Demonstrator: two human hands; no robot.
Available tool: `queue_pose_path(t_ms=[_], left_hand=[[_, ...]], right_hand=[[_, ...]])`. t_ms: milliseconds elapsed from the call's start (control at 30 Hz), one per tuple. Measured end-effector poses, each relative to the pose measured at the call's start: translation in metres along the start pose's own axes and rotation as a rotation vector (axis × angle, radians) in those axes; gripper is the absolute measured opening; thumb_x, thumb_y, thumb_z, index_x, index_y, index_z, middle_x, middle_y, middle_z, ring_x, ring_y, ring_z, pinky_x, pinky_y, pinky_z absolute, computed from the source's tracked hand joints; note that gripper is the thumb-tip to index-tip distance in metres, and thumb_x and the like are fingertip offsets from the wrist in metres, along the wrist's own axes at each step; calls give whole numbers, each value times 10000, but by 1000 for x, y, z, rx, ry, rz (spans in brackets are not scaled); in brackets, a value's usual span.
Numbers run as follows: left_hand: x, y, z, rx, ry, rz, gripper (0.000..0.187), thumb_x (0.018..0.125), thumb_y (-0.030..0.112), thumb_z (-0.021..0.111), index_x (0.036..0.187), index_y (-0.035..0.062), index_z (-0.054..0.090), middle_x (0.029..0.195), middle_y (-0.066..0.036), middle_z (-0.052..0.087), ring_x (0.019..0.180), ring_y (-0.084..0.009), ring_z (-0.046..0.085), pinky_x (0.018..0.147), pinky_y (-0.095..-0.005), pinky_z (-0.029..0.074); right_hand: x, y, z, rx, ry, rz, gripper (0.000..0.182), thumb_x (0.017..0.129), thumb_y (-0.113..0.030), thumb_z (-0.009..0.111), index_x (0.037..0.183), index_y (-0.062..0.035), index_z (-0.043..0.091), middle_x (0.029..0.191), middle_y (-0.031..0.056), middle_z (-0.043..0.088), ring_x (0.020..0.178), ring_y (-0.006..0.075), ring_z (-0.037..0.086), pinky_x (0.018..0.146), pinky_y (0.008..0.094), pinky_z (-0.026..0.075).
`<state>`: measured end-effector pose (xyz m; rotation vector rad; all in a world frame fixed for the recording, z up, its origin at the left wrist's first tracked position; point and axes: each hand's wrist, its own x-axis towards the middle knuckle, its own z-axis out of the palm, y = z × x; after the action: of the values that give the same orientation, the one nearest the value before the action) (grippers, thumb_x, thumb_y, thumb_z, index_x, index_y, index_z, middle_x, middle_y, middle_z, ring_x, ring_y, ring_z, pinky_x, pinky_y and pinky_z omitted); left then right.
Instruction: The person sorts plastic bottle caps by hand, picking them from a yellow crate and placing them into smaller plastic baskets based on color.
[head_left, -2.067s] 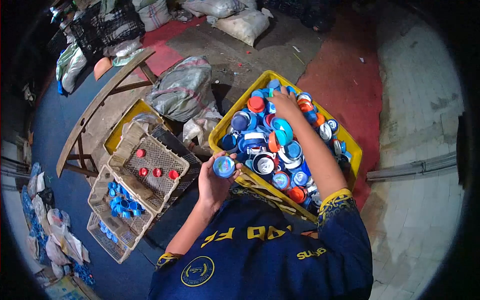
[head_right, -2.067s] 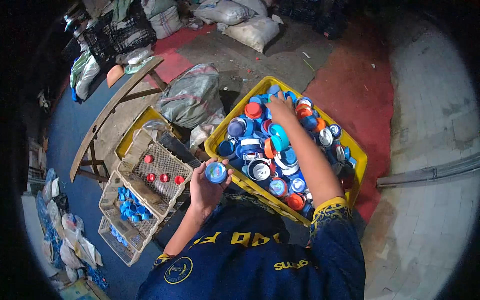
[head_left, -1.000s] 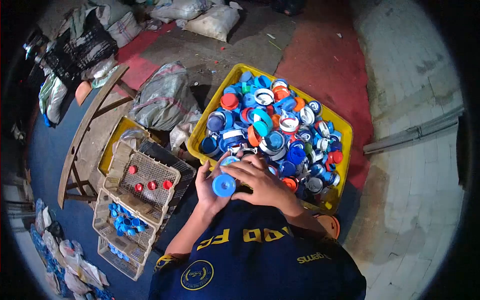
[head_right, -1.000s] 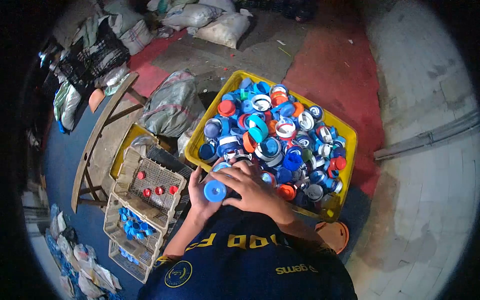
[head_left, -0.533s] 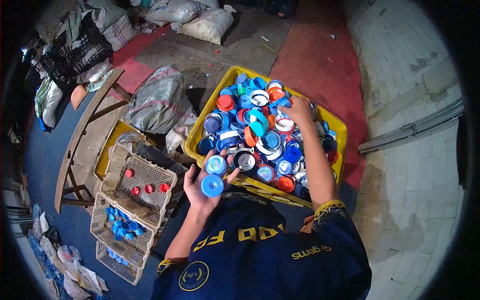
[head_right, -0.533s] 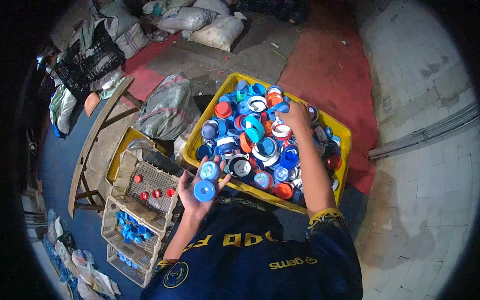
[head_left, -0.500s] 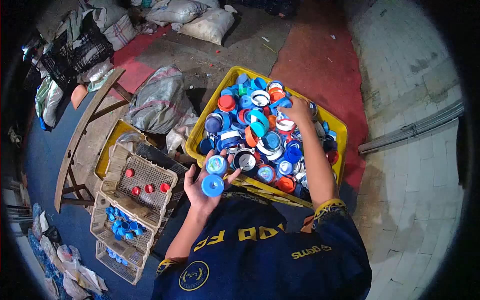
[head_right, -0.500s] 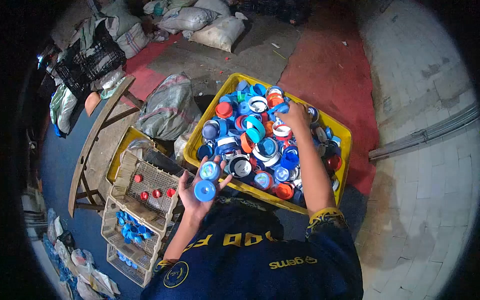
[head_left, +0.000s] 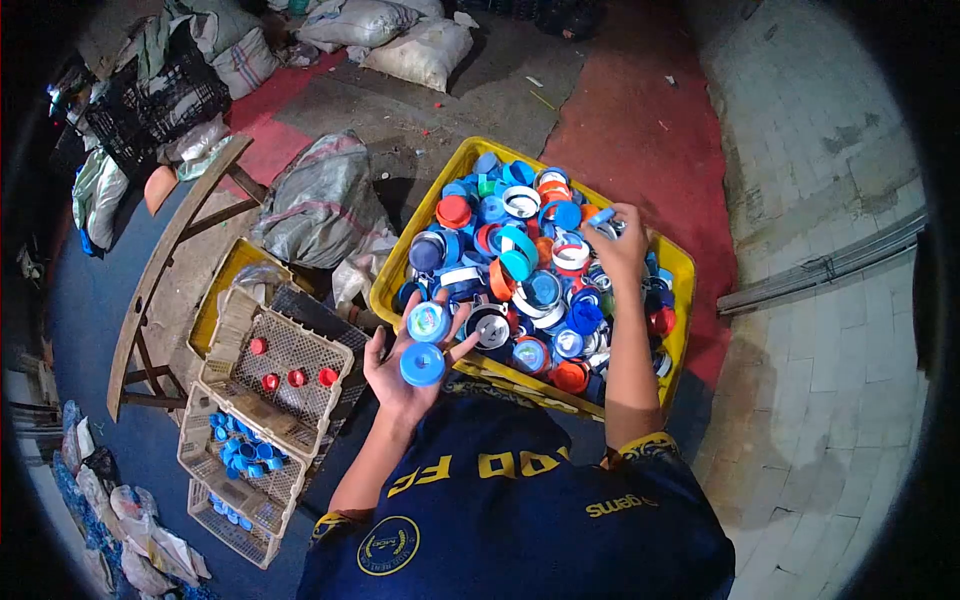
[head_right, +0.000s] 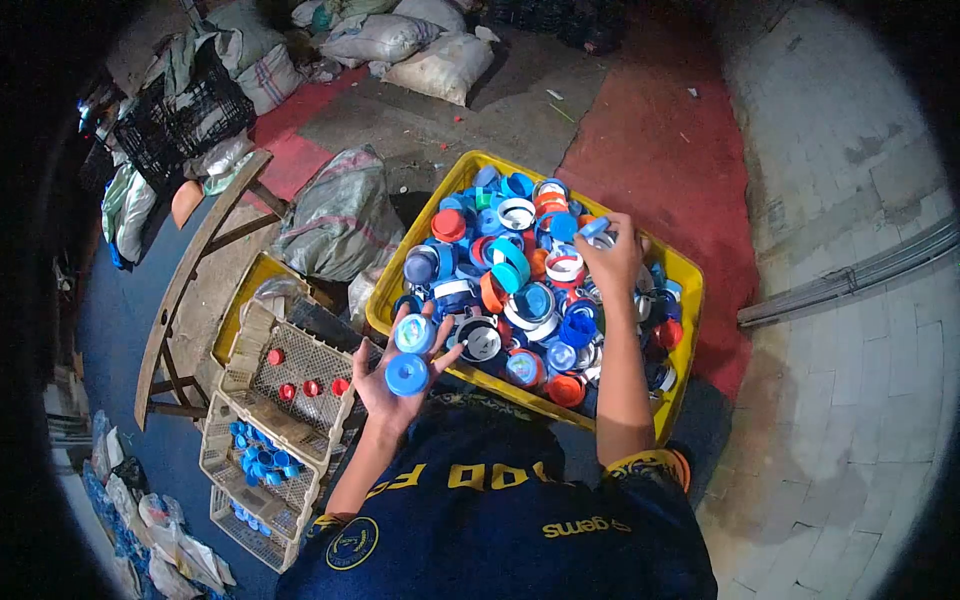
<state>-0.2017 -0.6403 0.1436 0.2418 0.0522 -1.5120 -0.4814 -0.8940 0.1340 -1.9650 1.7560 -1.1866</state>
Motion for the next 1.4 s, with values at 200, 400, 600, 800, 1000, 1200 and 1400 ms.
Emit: queue_pose_path(t_ms=[200,400,600,800,1000,1200,1400], left_hand=[[15,-12,6,19,-67,-53,950,845,561,617,1601,122,244,1603,-212,343,1471,-475,330,1193,-688,238],[18,-19,8,55,-78,-80,916,880,609,510,1612,133,233,1628,-149,337,1467,-407,367,1198,-602,276],[20,-18,5,91,-50,-38,912,893,582,544,1604,96,245,1652,-163,293,1498,-336,332,1242,-517,233],[17,-17,4,86,-66,-72,889,875,616,546,1594,164,283,1640,-122,309,1478,-452,320,1132,-786,218],[13,-16,5,33,-62,-96,862,860,581,589,1584,210,303,1650,-104,298,1486,-479,285,1128,-790,215],[17,-17,4,10,-28,-142,883,850,569,597,1595,211,285,1627,-97,347,1479,-480,303,1136,-793,193],[21,-21,17,-22,-35,-186,852,846,560,599,1577,219,325,1613,-90,373,1473,-475,317,1140,-792,194]], right_hand=[[-56,-79,-44,673,-353,60,592,813,-39,806,1355,-19,569,1246,83,648,1020,156,662,904,312,540],[-127,-149,-39,506,-688,-233,685,758,-127,835,1402,-116,603,1253,126,545,1109,262,607,930,367,522],[-143,-150,-31,360,-628,-390,654,797,-123,831,1400,-67,585,1366,137,508,1204,316,575,1012,405,497],[-128,-131,-50,506,-564,-282,461,873,-161,779,1303,-61,647,1286,152,633,1221,301,607,1031,406,479],[-87,-47,-60,175,-282,-46,210,887,-145,740,1064,-34,725,1058,146,721,974,297,705,876,384,542],[-25,-37,-50,119,-166,-128,186,889,-148,706,1033,-41,755,1062,138,752,991,308,688,886,387,532],[25,12,17,-538,-606,-150,206,832,-134,695,1004,-170,802,1105,100,735,1177,289,579,960,521,371]])
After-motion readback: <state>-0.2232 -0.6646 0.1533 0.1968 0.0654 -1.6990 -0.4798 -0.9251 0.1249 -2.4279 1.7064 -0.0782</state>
